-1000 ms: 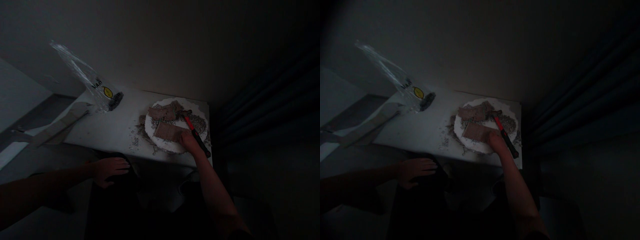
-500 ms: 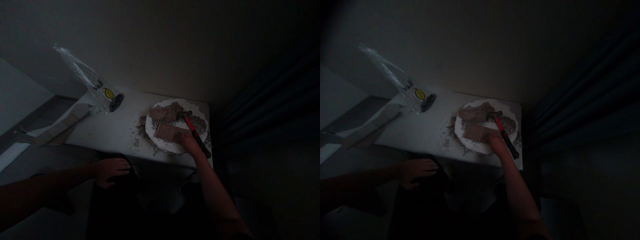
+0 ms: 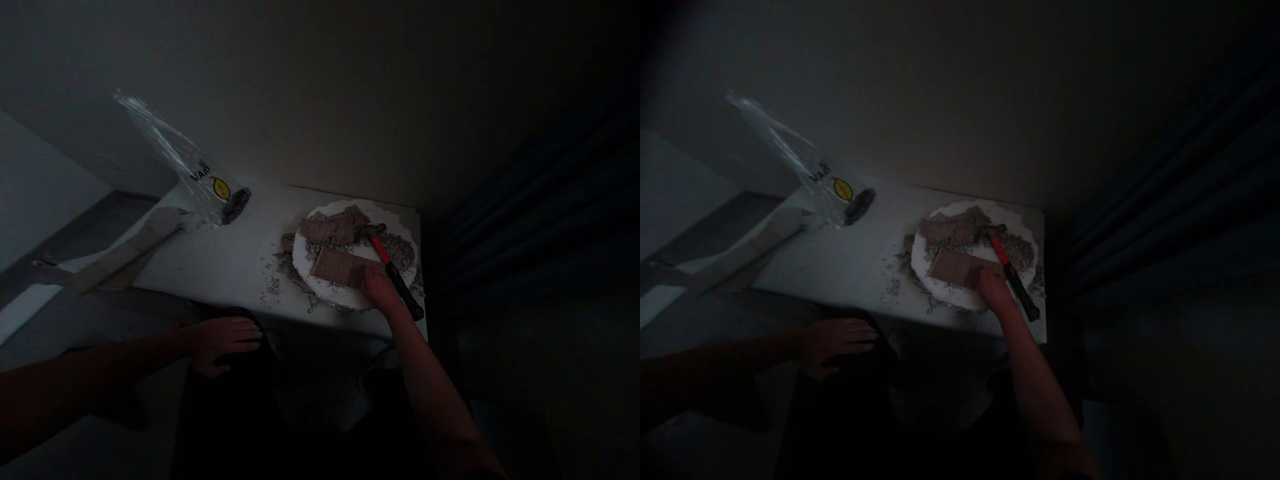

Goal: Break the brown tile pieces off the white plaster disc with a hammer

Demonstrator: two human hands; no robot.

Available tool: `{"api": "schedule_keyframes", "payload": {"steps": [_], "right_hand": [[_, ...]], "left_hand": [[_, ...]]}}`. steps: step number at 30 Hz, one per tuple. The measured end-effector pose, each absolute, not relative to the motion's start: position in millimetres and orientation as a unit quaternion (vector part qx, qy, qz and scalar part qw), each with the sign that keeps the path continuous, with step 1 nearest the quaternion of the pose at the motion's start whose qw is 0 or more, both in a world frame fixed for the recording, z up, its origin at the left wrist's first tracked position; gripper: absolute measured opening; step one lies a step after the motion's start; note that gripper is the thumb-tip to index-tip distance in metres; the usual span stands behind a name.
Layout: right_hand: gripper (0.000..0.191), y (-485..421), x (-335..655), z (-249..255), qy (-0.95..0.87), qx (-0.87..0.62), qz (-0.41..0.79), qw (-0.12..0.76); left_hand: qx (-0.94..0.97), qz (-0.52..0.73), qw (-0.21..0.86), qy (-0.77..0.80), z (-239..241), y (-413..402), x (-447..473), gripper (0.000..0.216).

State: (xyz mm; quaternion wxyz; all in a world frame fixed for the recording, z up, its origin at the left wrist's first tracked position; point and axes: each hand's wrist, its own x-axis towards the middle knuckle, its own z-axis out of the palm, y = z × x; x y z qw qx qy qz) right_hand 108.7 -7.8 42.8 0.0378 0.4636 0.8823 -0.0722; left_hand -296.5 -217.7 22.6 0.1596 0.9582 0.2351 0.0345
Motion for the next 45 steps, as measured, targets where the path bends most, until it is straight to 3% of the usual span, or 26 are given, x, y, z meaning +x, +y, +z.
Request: {"api": "schedule_keyframes", "payload": {"steps": [14, 19, 29, 36, 45], "right_hand": [[0.033, -10.6, 108.1, 43.9, 0.878, 0.471, -0.072, 0.057], [0.028, -8.6, 113.7, 47.9, 0.884, 0.456, -0.099, 0.012], [0.035, -10.5, 113.6, 45.4, 0.898, 0.435, -0.045, 0.045], [0.032, -9.2, 113.1, 55.6, 0.89, 0.454, -0.046, 0.005], [0.033, -12.9, 114.5, 64.9, 0.881, 0.465, -0.078, 0.03]], "left_hand": [[0.961, 0.047, 0.158, 0.22, 18.9, -216.3, -297.5, 0.07], [0.962, 0.044, 0.158, 0.217, 22.7, -215.8, -294.9, 0.071], [0.931, 0.063, 0.261, 0.248, 32.5, -206.4, -289.3, 0.084], [0.947, 0.03, 0.212, 0.238, 17.6, -214.9, -298.6, 0.08], [0.948, 0.038, 0.213, 0.235, 11.9, -215.5, -302.8, 0.08]]}}
